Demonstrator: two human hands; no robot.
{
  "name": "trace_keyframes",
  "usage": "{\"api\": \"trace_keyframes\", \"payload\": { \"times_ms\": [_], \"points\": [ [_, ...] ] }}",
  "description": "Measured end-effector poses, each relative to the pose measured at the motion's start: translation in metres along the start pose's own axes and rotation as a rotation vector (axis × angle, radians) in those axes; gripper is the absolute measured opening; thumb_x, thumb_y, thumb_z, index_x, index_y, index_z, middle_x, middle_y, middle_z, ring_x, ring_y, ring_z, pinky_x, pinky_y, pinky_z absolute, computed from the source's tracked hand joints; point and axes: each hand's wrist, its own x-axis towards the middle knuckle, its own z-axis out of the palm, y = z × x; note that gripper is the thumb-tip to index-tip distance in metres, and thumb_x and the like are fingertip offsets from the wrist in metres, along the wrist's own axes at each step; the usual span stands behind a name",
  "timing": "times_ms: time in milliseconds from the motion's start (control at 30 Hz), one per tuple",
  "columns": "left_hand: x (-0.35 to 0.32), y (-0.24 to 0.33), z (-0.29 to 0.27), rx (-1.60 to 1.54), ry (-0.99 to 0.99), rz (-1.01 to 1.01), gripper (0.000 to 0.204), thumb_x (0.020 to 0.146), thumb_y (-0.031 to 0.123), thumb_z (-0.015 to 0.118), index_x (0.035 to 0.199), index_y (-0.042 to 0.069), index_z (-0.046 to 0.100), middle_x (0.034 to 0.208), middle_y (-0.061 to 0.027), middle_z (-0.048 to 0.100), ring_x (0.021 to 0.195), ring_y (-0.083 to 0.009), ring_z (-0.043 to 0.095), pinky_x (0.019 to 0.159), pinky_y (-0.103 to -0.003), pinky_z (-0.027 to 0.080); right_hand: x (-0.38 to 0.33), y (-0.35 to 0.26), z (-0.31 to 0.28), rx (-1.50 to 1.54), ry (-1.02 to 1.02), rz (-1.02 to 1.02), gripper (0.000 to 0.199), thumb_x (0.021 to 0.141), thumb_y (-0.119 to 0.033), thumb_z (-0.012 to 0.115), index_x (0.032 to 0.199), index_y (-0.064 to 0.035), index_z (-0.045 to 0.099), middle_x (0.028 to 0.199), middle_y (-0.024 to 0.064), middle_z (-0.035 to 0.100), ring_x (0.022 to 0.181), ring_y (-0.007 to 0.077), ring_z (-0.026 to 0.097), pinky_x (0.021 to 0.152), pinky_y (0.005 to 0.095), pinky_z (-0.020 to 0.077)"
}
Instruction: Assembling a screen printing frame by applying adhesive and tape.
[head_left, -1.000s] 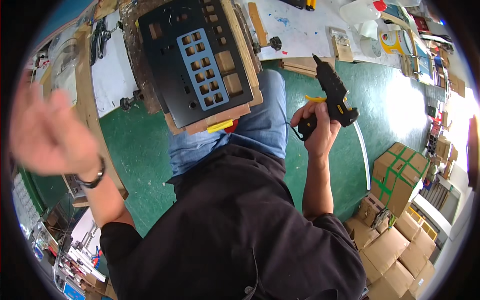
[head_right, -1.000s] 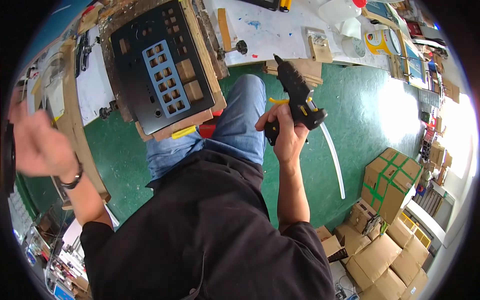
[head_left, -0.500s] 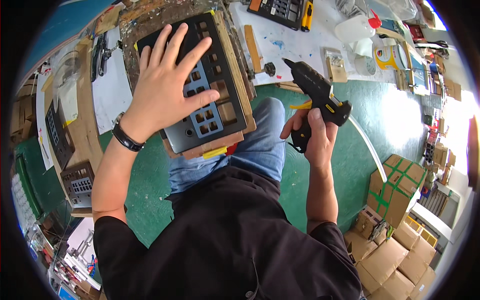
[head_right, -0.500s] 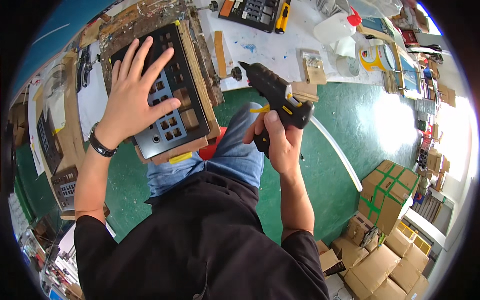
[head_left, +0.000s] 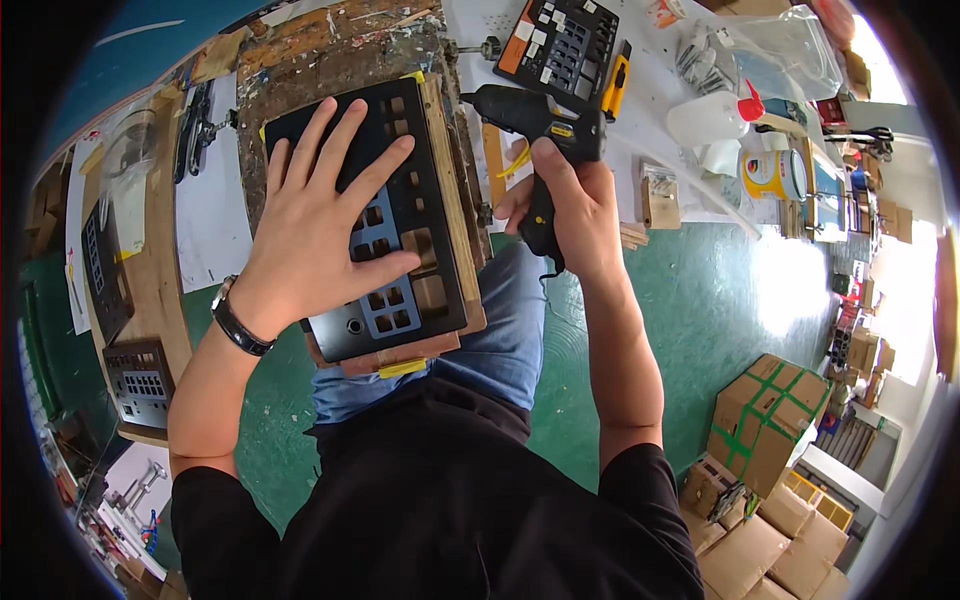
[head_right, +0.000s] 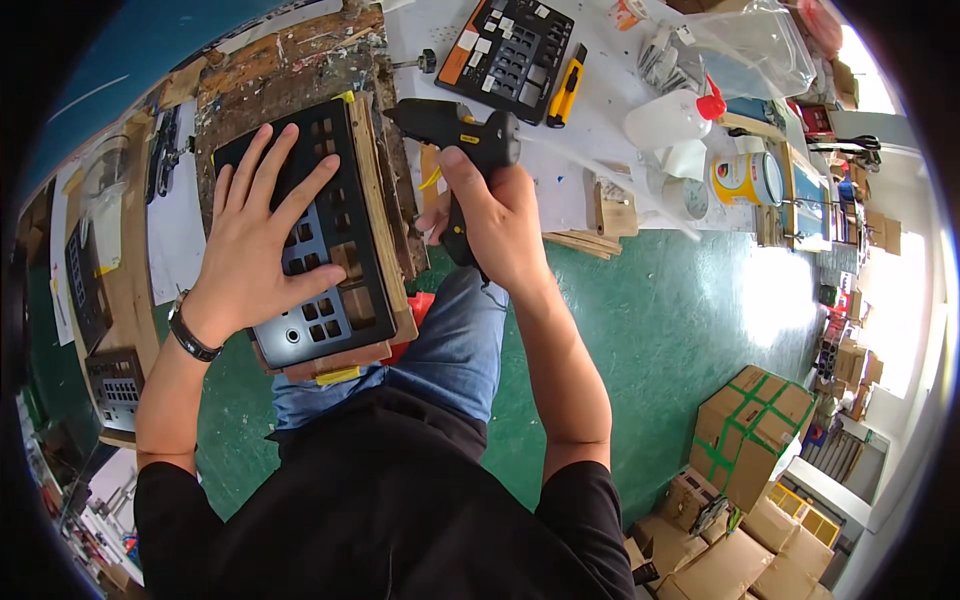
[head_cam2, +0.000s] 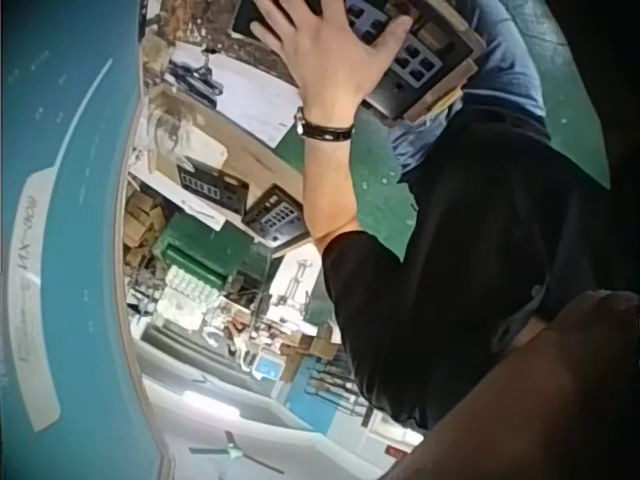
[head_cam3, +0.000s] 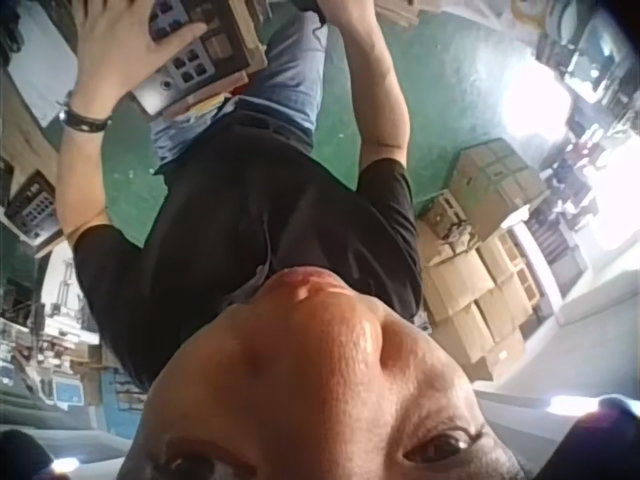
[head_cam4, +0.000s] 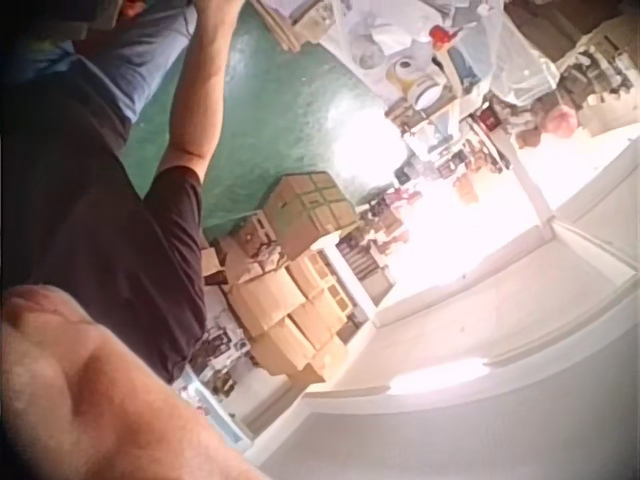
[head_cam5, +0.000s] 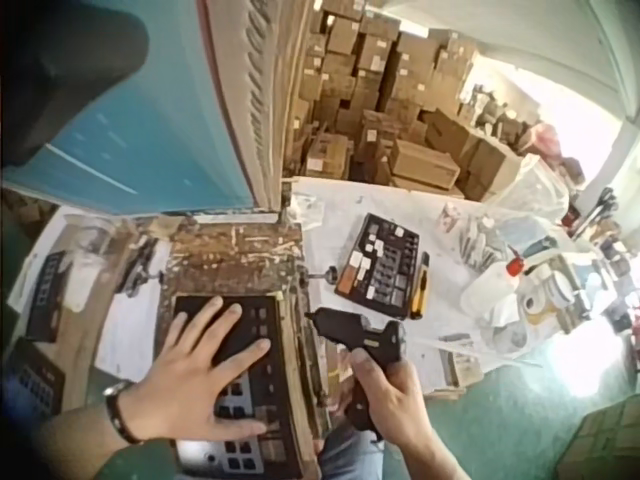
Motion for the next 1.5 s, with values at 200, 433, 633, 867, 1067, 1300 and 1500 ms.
{"api": "trace_keyframes", "payload": {
  "times_ms": [200,433,633,867,1067,1300,1500],
  "points": [
    [0.000,-0.001,0.002,-0.012,-0.002,-0.001,0.098,0.080,0.057,0.081,0.167,0.029,0.045,0.178,-0.0176,0.022,0.164,-0.0449,0.016,0.120,-0.073,0.024,0.019,-0.002,0.006,-0.062,-0.015,0.014,0.031,0.109,-0.024,0.060,0.098,0.0051,0.064,0.058,0.0089,0.063,0.047,0.0177,0.061,0.049,0.0272,0.0497],
    [0.000,-0.002,0.005,-0.033,0.027,0.019,0.098,0.079,0.057,0.081,0.166,0.028,0.046,0.178,-0.0184,0.023,0.164,-0.0468,0.017,0.120,-0.073,0.025,0.027,-0.001,0.008,-0.148,0.003,0.039,0.032,0.109,-0.026,0.061,0.096,0.0034,0.063,0.060,0.0090,0.063,0.048,0.0174,0.063,0.048,0.0277,0.0490],
    [-0.001,-0.002,0.006,-0.031,0.042,0.024,0.096,0.079,0.055,0.081,0.166,0.028,0.047,0.177,-0.0183,0.024,0.164,-0.0469,0.018,0.119,-0.073,0.025,0.025,0.004,0.012,-0.156,0.042,0.024,0.032,0.108,-0.027,0.062,0.096,0.0027,0.062,0.064,0.0075,0.061,0.048,0.0175,0.063,0.047,0.0282,0.0482],
    [0.000,-0.002,0.008,-0.024,0.046,0.024,0.095,0.079,0.052,0.082,0.165,0.028,0.048,0.177,-0.0182,0.025,0.164,-0.0455,0.018,0.120,-0.071,0.026,0.014,0.008,0.013,-0.126,0.070,0.026,0.032,0.107,-0.027,0.062,0.096,0.0027,0.062,0.067,0.0053,0.057,0.048,0.0176,0.063,0.047,0.0286,0.0479],
    [-0.004,-0.001,0.008,0.002,0.033,0.030,0.095,0.080,0.052,0.082,0.165,0.028,0.048,0.177,-0.0177,0.025,0.164,-0.0441,0.019,0.120,-0.069,0.027,-0.018,0.010,0.004,-0.088,0.072,0.029,0.028,0.109,-0.023,0.059,0.107,0.0047,0.065,0.090,0.0136,0.073,0.049,0.0180,0.063,0.047,0.0248,0.0483],
    [-0.001,-0.004,0.010,0.018,0.054,0.056,0.096,0.081,0.056,0.080,0.166,0.029,0.046,0.178,-0.0167,0.024,0.163,-0.0440,0.020,0.121,-0.068,0.027,-0.099,0.022,-0.017,0.097,0.102,0.061,0.025,0.110,-0.018,0.059,0.113,0.0051,0.066,0.095,0.0105,0.074,0.055,0.0161,0.065,0.052,0.0248,0.0490],
    [0.001,-0.001,0.011,0.028,0.058,0.073,0.095,0.084,0.064,0.075,0.167,0.029,0.045,0.178,-0.0169,0.023,0.163,-0.0454,0.021,0.120,-0.070,0.027,-0.135,0.039,-0.027,0.023,0.060,0.158,0.021,0.110,-0.017,0.061,0.114,0.0026,0.065,0.093,0.0103,0.071,0.059,0.0153,0.065,0.055,0.0251,0.0506]
  ]
}}
